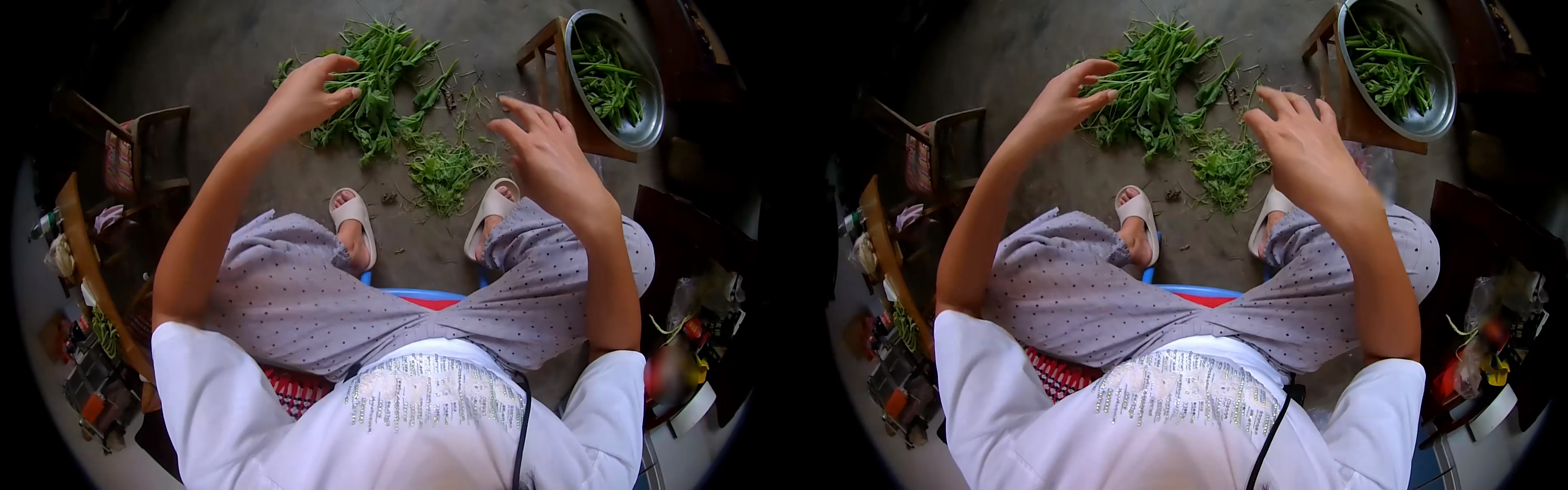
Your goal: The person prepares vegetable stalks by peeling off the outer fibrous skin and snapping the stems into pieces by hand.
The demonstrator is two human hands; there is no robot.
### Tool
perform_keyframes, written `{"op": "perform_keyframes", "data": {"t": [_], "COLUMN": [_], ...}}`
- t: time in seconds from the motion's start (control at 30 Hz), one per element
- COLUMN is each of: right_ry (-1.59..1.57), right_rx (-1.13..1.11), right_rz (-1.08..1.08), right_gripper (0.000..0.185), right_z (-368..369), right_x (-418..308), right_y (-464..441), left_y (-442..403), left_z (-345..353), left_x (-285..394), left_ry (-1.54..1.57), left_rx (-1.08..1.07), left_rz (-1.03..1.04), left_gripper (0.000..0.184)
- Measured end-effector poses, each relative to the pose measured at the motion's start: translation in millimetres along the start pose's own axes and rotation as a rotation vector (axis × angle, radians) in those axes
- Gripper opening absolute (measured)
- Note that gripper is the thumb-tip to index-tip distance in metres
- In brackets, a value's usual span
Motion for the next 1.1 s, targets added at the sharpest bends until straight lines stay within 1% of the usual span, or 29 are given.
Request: {"op": "perform_keyframes", "data": {"t": [0.03, 0.07, 0.1, 0.13, 0.17, 0.2, 0.27, 0.33, 0.37, 0.4, 0.47, 0.53, 0.57, 0.6, 0.63, 0.67, 0.7, 0.73, 0.77, 0.8, 0.83, 0.87, 0.93, 0.97, 1.0, 1.03, 1.07, 1.1], "right_ry": [0.008, 0.000, -0.087, -0.176, -0.183, -0.225, -0.272, -0.240, -0.208, -0.207, -0.255, -0.268, -0.257, -0.246, -0.246, -0.271, -0.295, -0.289, -0.367, -0.445, -0.504, -0.494, -0.729, -0.800, -0.786, -0.868, -0.952, -0.968], "right_rx": [-0.019, -0.012, -0.123, -0.233, -0.228, -0.209, -0.196, -0.138, -0.115, -0.120, -0.284, -0.308, -0.288, -0.262, -0.243, -0.082, 0.076, 0.096, 0.230, 0.360, 0.447, 0.468, 0.608, 0.640, 0.660, 0.683, 0.700, 0.712], "right_rz": [-0.022, -0.014, 0.005, 0.025, 0.035, 0.028, 0.035, 0.037, 0.035, 0.054, 0.103, 0.112, 0.111, 0.106, 0.097, 0.060, 0.022, 0.010, 0.009, 0.007, -0.005, -0.019, -0.099, -0.124, -0.150, -0.208, -0.267, -0.291], "right_gripper": [0.042, 0.042, 0.038, 0.034, 0.034, 0.031, 0.027, 0.023, 0.022, 0.022, 0.036, 0.036, 0.035, 0.034, 0.034, 0.025, 0.017, 0.017, 0.017, 0.017, 0.015, 0.015, 0.014, 0.013, 0.013, 0.013, 0.012, 0.012], "right_z": [-9, -20, -23, -21, -22, -24, -27, -31, -31, -33, -33, -37, -40, -43, -44, -53, -62, -65, -75, -84, -93, -99, -115, -123, -129, -133, -138, -144], "right_x": [0, 1, 4, 7, 8, 10, 12, 15, 15, 17, 19, 20, 21, 21, 20, 19, 17, 15, 15, 16, 15, 11, 5, -2, -11, -19, -26, -35], "right_y": [5, 8, 8, 8, 7, 4, 1, -2, -4, -6, -8, -10, -10, -11, -13, -15, -15, -18, -19, -19, -19, -20, -18, -15, -12, -7, -1, 6], "left_y": [-30, -61, -93, -122, -154, -171, -178, -185, -193, -199, -231, -229, -223, -216, -204, -190, -169, -149, -127, -104, -82, -61, -17, 2, 22, 39, 51, 64], "left_z": [2, 9, 25, 46, 71, 89, 109, 116, 117, 117, 121, 95, 76, 59, 38, 20, 4, -6, -15, -22, -27, -29, -35, -35, -38, -39, -38, -40], "left_x": [-21, -46, -75, -96, -128, -146, -176, -197, -210, -223, -277, -244, -211, -178, -146, -113, -84, -45, -6, 25, 55, 79, 126, 146, 164, 177, 185, 192], "left_ry": [-0.168, -0.181, -0.093, -0.045, -0.051, -0.119, -0.069, 0.015, 0.068, 0.146, 0.328, 0.390, 0.491, 0.695, 0.703, 0.706, 0.690, 0.664, 0.631, 0.578, 0.593, 0.575, 0.539, 0.512, 0.380, 0.251, 0.234, 0.115], "left_rx": [-0.001, -0.021, -0.093, -0.166, -0.204, -0.158, 0.202, 0.506, 0.548, 0.606, 0.506, 0.478, 0.418, 0.337, 0.232, 0.126, 0.139, 0.060, -0.019, -0.041, -0.050, -0.035, 0.087, 0.107, 0.213, 0.319, 0.341, 0.437], "left_rz": [0.007, 0.003, -0.077, -0.097, -0.126, -0.282, -0.581, -0.692, -0.715, -0.740, -0.599, -0.414, -0.324, -0.156, -0.055, 0.046, 0.051, 0.156, 0.264, 0.277, 0.346, 0.359, 0.520, 0.535, 0.538, 0.537, 0.550, 0.563], "left_gripper": [0.042, 0.041, 0.040, 0.040, 0.043, 0.050, 0.058, 0.067, 0.064, 0.057, 0.047, 0.043, 0.039, 0.032, 0.029, 0.025, 0.025, 0.024, 0.022, 0.023, 0.021, 0.021, 0.018, 0.018, 0.016, 0.015, 0.015, 0.017]}}
Point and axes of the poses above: each hand's wrist, its own y-axis away from the middle knuckle, its own z-axis out of the palm, x = y × z, the point moved 6 cm from there along -y, towards the middle knuckle, and after that the axes turned 15 degrees about -x, right-handed, at the moved point
